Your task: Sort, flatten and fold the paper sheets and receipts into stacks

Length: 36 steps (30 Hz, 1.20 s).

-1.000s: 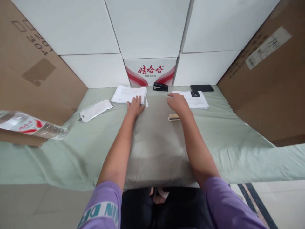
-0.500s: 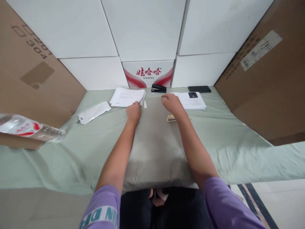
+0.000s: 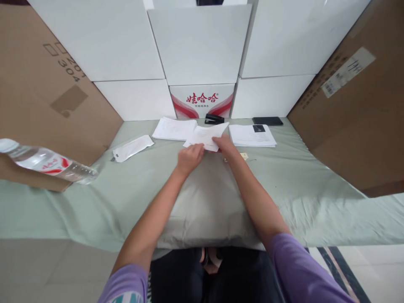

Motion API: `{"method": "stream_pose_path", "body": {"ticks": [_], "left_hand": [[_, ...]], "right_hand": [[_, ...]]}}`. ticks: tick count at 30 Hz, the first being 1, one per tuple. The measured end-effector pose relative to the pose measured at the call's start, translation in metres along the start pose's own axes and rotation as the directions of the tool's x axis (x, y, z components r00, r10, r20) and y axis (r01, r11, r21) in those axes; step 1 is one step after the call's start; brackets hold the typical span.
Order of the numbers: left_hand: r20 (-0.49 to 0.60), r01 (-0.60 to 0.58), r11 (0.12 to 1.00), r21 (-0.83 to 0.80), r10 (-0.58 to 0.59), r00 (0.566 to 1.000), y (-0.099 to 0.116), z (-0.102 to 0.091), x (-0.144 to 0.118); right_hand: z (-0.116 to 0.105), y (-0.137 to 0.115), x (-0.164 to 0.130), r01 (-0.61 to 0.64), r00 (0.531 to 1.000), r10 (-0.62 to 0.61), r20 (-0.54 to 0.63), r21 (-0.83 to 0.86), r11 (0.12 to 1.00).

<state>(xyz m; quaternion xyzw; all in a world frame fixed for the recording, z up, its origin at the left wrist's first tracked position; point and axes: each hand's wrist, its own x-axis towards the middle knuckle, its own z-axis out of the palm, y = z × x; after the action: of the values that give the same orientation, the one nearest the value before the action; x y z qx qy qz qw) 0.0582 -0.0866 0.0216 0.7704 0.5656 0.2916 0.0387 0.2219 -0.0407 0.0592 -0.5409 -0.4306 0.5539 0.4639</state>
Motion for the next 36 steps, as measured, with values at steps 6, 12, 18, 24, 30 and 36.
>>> {"method": "stream_pose_path", "body": {"ticks": [6, 12, 18, 24, 30, 36], "left_hand": [[0.016, 0.24, 0.946, 0.219, -0.249, 0.968, -0.065, 0.001, 0.043], [0.229, 0.182, 0.955, 0.233, -0.236, 0.944, -0.08, 0.019, 0.06], [0.162, 0.184, 0.927, 0.326, -0.247, 0.956, -0.074, 0.017, 0.051], [0.126, 0.176, 0.894, 0.413, -0.247, 0.961, -0.07, 0.015, 0.048], [0.061, 0.224, 0.893, 0.391, -0.268, 0.962, -0.065, 0.02, 0.045], [0.023, 0.296, 0.872, 0.39, -0.33, 0.944, -0.063, 0.018, 0.044]], "right_hand": [[-0.029, -0.029, 0.003, 0.126, 0.985, -0.101, -0.137, 0.188, 0.974], [-0.045, -0.034, 0.006, 0.004, 0.99, -0.001, -0.143, 0.02, 1.0], [-0.067, -0.021, 0.018, 0.008, 0.982, -0.058, -0.181, -0.266, 0.964], [-0.086, -0.01, 0.021, -0.012, 0.95, -0.158, -0.268, -0.54, 0.842], [-0.095, -0.007, 0.02, -0.048, 0.926, -0.224, -0.303, -0.686, 0.726], [-0.1, -0.001, 0.028, 0.043, 0.92, -0.256, -0.296, -0.573, 0.819]]}}
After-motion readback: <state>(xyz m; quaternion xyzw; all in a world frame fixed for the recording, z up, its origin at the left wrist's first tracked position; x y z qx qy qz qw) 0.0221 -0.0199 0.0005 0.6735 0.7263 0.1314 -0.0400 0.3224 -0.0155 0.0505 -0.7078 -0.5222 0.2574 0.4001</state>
